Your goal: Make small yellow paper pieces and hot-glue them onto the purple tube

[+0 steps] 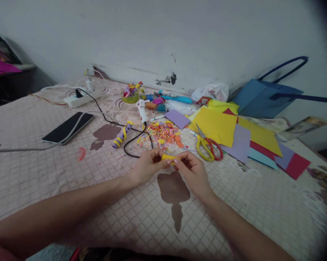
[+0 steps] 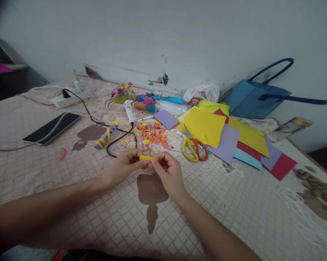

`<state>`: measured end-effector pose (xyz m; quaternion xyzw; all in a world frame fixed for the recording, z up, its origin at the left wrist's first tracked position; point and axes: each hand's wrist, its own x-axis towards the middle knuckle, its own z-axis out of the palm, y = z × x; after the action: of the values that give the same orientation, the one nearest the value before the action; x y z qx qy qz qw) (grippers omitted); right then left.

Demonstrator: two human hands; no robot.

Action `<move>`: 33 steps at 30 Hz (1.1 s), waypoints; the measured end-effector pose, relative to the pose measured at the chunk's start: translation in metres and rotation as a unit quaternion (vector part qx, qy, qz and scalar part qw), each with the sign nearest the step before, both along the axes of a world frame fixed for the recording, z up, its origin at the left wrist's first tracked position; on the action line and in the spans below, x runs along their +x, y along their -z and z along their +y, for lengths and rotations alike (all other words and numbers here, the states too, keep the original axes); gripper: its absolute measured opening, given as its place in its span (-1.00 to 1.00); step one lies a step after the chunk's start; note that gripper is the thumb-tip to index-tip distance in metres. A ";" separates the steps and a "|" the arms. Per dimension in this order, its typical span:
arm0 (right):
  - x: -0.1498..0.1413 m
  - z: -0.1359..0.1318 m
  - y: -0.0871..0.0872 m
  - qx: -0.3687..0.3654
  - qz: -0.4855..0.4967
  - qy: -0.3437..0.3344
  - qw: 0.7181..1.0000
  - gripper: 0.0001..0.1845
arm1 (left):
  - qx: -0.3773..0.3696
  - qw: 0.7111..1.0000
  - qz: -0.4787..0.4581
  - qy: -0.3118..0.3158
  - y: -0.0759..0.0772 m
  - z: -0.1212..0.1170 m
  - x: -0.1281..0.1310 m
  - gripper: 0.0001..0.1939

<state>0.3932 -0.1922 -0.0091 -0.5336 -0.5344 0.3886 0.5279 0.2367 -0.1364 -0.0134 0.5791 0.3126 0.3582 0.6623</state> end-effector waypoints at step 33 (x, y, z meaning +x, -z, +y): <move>0.002 0.001 0.000 0.042 -0.041 0.004 0.998 -0.94 | 0.036 0.998 0.046 -0.026 -0.005 -0.001 -0.001 -0.85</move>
<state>0.3948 -0.1913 -0.0088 -0.5282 -0.5693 0.3419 0.5292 0.2353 -0.1372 -0.0083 0.6101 0.3444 0.3595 0.6163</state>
